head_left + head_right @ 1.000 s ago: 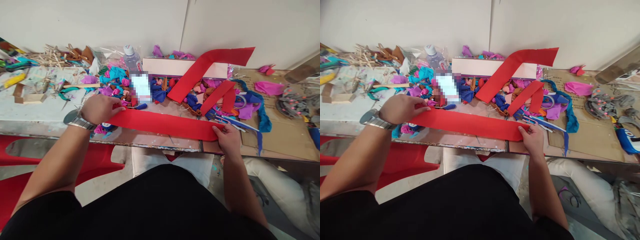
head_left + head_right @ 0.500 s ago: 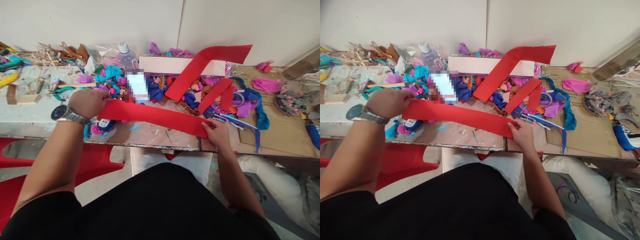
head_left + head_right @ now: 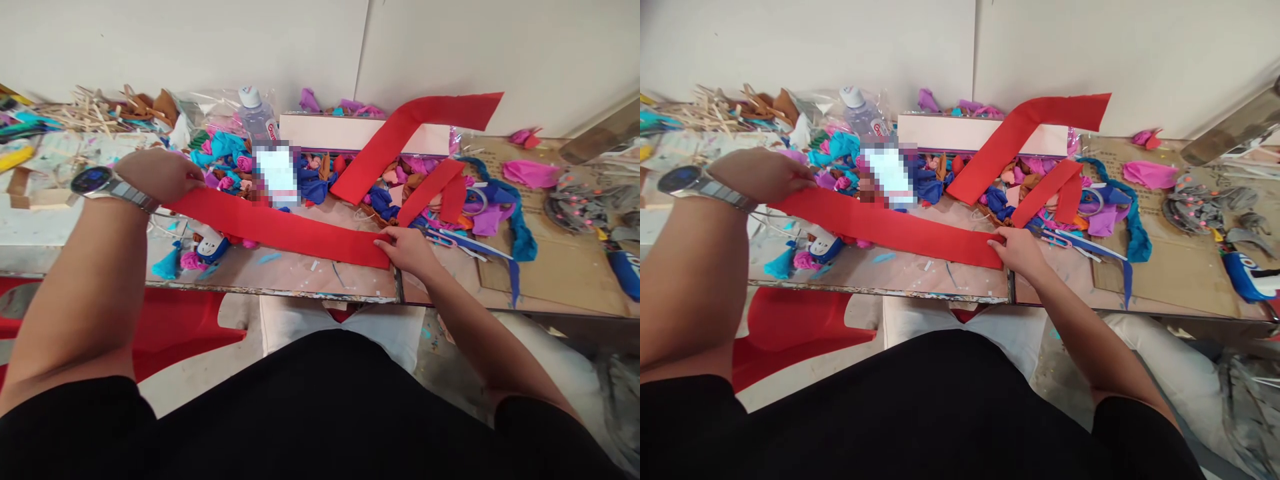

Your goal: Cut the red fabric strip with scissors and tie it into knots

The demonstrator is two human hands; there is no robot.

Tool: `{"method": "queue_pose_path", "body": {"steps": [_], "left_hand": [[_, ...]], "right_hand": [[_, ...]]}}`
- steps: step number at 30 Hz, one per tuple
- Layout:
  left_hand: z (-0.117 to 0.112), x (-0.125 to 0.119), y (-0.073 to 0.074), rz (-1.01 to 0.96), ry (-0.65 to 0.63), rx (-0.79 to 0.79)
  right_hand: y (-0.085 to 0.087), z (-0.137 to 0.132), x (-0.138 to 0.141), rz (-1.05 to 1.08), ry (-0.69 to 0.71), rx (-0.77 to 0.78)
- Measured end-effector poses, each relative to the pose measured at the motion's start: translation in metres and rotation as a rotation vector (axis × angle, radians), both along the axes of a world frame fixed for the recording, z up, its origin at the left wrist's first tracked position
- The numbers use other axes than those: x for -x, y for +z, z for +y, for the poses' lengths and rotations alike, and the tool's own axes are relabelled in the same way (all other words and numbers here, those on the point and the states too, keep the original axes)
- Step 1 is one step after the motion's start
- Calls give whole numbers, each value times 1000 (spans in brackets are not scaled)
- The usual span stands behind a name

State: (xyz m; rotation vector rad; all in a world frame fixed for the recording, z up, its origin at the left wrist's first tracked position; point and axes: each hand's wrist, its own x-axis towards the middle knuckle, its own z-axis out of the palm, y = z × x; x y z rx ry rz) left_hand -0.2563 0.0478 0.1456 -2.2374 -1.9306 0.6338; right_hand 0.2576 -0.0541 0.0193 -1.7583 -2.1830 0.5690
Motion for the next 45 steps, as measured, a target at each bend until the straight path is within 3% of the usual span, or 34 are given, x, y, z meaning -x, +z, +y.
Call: {"method": "queue_pose_path", "body": {"steps": [5, 7, 9, 11, 13, 16, 18, 21, 27, 31, 35, 38, 45], "left_hand": [[-14, -16, 7, -45, 103, -146], [-31, -34, 12, -77, 94, -304], [-52, -62, 15, -151, -2, -455], [-75, -97, 11, -165, -147, -479], [-96, -137, -1, -248, -343, -410], [-117, -196, -36, -365, -612, -176], [-120, -227, -63, -427, -717, -72], [-111, -253, -93, -461, -737, -88], [-85, -254, -115, -457, -713, -54], [-80, -246, -128, -524, -742, -81], [-79, -242, -139, -550, -796, -69], [-81, -243, -136, -507, -791, -67], [-96, -259, -110, -338, -664, -30]], "right_hand": [[-2, 24, 9, 24, 61, 13], [-4, 32, 12, 19, 86, -7], [-6, 39, 15, 9, 129, -12], [-8, 45, 19, -12, 178, -17], [-10, 48, 23, -16, 218, -21], [-15, 50, 27, 20, 246, -10], [-18, 50, 28, 48, 248, -7], [-22, 49, 27, 100, 249, -17], [-23, 46, 22, 166, 238, -44], [-24, 42, 20, 179, 253, -58], [-24, 41, 19, 153, 158, -95], [-25, 41, 18, 115, 117, -124], [-27, 38, 22, 110, 146, -143]]}}
